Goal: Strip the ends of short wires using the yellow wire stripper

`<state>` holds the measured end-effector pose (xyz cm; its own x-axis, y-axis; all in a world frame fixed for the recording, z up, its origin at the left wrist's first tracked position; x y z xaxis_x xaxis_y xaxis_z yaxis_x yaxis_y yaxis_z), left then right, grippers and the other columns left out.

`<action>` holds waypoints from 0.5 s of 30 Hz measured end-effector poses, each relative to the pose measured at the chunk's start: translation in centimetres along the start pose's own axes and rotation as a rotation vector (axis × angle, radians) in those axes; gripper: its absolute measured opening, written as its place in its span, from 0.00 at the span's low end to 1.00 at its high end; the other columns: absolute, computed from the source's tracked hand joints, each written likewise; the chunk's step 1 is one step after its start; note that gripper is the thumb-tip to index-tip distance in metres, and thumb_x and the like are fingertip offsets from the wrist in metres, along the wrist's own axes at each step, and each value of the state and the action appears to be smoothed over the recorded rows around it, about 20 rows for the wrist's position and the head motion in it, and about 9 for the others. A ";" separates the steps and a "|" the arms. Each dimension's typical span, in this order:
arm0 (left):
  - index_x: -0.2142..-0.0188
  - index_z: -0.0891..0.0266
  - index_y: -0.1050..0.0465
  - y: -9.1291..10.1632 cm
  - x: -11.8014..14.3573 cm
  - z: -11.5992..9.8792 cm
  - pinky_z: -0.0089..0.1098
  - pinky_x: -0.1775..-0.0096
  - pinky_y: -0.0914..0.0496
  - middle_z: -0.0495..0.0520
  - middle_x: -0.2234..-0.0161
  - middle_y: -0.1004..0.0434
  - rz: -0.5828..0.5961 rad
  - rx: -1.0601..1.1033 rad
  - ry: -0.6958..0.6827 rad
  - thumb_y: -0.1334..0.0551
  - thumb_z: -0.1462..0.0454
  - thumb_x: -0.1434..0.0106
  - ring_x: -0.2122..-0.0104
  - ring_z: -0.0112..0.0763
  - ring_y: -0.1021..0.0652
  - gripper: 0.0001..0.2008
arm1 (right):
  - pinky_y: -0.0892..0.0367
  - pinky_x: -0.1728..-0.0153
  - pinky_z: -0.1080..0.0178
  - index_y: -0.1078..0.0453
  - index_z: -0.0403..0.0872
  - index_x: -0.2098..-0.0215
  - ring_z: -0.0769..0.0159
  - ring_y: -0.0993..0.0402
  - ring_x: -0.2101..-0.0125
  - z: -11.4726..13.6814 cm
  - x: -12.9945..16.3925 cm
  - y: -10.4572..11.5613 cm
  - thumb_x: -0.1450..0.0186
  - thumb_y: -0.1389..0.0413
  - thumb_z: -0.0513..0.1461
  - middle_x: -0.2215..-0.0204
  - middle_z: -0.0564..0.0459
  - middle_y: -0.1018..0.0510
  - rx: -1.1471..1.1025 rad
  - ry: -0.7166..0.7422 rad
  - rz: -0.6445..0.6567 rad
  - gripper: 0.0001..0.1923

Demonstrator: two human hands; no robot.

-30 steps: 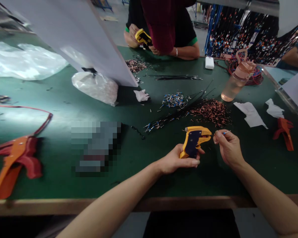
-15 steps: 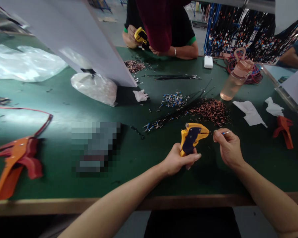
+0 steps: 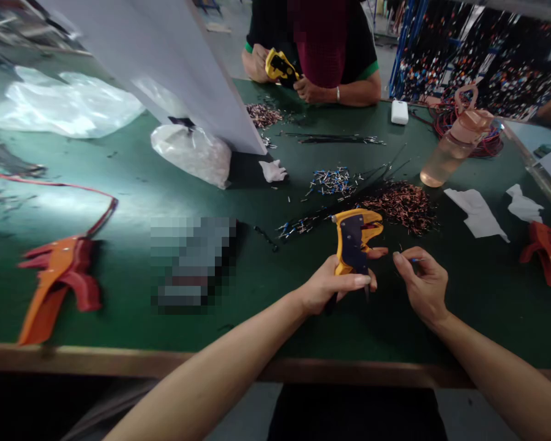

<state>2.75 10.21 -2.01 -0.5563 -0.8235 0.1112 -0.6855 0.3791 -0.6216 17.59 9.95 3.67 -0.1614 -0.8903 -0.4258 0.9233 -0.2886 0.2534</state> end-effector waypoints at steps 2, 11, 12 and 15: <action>0.48 0.65 0.24 0.1 0.1 0.1 0.38 0.58 0.31 0.56 0.69 0.20 -0.006 0.012 0.012 0.26 0.59 0.50 0.67 0.36 0.23 0.30 | 0.33 0.74 0.66 0.28 0.48 0.72 0.70 0.29 0.77 0.9 0.1 -0.8 0.36 0.39 0.38 0.78 0.57 0.25 0.012 0.094 0.092 0.07; 0.55 0.63 0.21 0.0 0.1 -1.3 0.35 0.63 0.31 0.58 0.60 0.20 0.045 -0.004 -0.068 0.27 0.57 0.49 0.69 0.33 0.23 0.22 | 0.27 0.65 0.62 0.25 0.50 0.58 0.65 0.22 0.67 -0.2 -1.3 -2.1 0.32 0.45 0.38 0.65 0.50 0.19 0.076 0.095 0.358 0.08; 0.55 0.63 0.22 -0.2 0.2 -1.1 0.35 0.62 0.31 0.58 0.61 0.20 0.064 -0.028 -0.050 0.27 0.57 0.49 0.69 0.33 0.23 0.23 | 0.27 0.66 0.63 0.25 0.49 0.58 0.65 0.22 0.67 -0.9 -1.2 -2.3 0.32 0.45 0.40 0.65 0.51 0.19 0.049 0.015 0.385 0.08; 0.55 0.65 0.23 -0.9 0.4 -0.2 0.36 0.61 0.32 0.56 0.67 0.21 0.129 -0.109 0.032 0.27 0.54 0.49 0.69 0.35 0.23 0.25 | 0.27 0.65 0.63 0.24 0.49 0.60 0.65 0.22 0.68 -2.2 -0.4 -3.5 0.30 0.47 0.47 0.69 0.52 0.19 -0.054 -0.155 0.488 0.13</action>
<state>3.08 9.55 -1.25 -0.6563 -0.7520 0.0613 -0.6533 0.5257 -0.5448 15.19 12.05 1.03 0.2467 -0.9597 -0.1346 0.9200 0.1883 0.3437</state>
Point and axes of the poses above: each hand's wrist, its own x-axis away from the middle knuckle, its own y-axis out of the back of the hand, z = x × y, the point moved 10 cm from there along -x, towards the middle knuckle
